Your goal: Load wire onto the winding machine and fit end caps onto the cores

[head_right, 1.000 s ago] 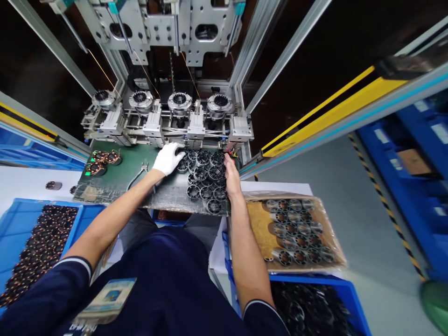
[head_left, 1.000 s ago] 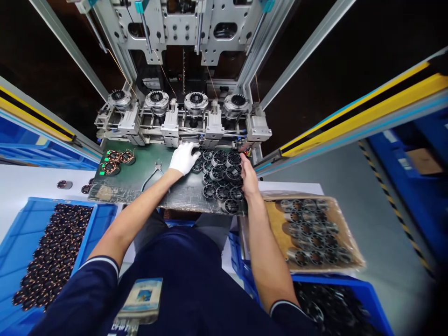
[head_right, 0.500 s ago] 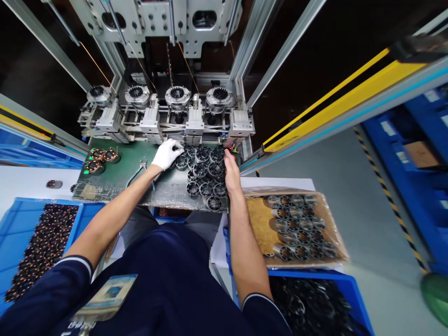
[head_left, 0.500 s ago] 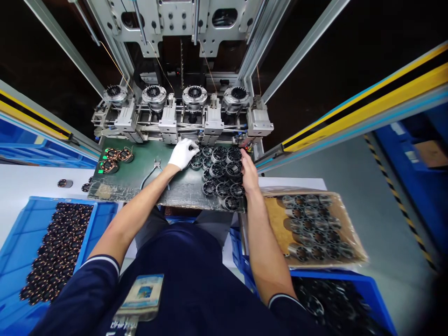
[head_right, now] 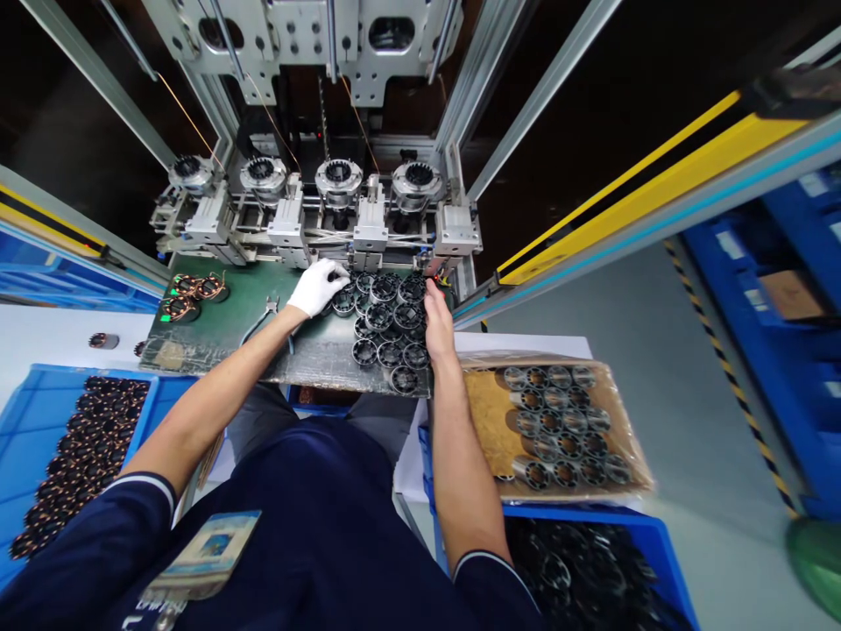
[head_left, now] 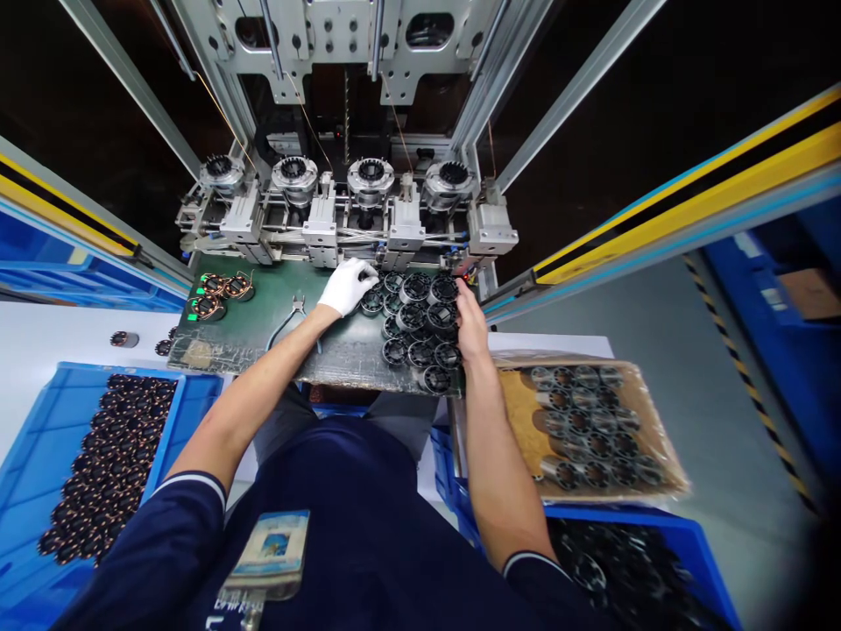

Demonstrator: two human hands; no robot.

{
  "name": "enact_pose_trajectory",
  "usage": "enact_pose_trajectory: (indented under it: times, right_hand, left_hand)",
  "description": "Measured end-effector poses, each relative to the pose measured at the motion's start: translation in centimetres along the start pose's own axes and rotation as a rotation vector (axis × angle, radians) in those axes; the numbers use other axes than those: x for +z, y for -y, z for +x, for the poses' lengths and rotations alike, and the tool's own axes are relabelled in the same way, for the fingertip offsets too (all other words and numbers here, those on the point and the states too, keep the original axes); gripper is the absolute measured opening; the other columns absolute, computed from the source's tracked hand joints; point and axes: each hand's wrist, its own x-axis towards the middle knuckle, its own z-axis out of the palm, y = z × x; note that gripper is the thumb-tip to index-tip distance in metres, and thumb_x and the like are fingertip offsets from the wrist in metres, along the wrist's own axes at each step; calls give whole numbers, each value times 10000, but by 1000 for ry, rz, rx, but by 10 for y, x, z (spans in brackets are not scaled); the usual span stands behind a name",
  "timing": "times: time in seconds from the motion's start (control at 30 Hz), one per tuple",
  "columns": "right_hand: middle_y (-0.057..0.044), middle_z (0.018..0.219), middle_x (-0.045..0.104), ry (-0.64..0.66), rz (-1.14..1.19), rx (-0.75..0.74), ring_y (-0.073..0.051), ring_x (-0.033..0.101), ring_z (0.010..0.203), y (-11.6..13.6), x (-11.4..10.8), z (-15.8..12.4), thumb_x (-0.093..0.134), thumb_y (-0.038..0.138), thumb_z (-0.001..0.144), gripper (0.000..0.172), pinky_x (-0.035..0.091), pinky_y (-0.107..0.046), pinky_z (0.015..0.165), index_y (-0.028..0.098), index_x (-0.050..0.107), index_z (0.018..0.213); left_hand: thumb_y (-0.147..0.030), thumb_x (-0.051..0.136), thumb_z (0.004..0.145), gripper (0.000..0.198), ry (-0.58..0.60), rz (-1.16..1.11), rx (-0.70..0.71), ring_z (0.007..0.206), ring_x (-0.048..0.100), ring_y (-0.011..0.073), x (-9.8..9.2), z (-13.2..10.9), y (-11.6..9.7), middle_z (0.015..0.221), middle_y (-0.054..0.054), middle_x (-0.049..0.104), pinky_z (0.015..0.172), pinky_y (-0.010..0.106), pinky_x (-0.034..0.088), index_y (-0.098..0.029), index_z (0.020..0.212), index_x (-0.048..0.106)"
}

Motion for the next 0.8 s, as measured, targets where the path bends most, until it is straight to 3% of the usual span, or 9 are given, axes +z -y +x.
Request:
enact_pose_trajectory:
  times: [0.23,0.37,0.63,0.73,0.8]
  right_hand:
    - [-27,1762,481,32,-11,-57,-263,337,1703,4,-1,0,606,895,916,932,203,-479,1457,295,588,1629]
    - [-62,1745,501,30,-8,-79,-270,382,1679,0,-1,1,601,890,922,931,207,-486,1452,270,591,1616]
    - [-31,1731,524,33,55,-32,-259,437,1651,-8,-2,8,646,875,881,905,238,-534,1437,318,604,1593]
    - [-58,1736,514,10,67,-9,-285,444,1647,-9,-3,8,640,856,898,891,252,-585,1421,307,605,1600]
    - [-82,1736,511,8,66,-22,-300,443,1649,-9,-5,7,603,870,915,894,266,-609,1408,307,598,1610]
  left_hand:
    - [-307,606,1118,222,8,148,98,1243,645,314,-2,-15,2,1287,117,756,1167,459,484,-187,1190,779]
    - [-333,643,1101,217,8,161,91,1194,648,317,0,-15,2,1255,126,750,1130,467,510,-177,1144,788]
    - [-330,604,1122,240,-27,105,115,1187,662,295,-4,-16,2,1251,109,762,1129,441,514,-191,1102,799]
    - [-397,719,1063,229,-32,81,152,1223,671,307,-10,-22,4,1263,106,767,1141,453,517,-210,1154,813]
    - [-475,900,908,417,-8,112,199,1310,653,343,-14,-26,8,1376,124,742,1184,479,504,-219,1226,816]
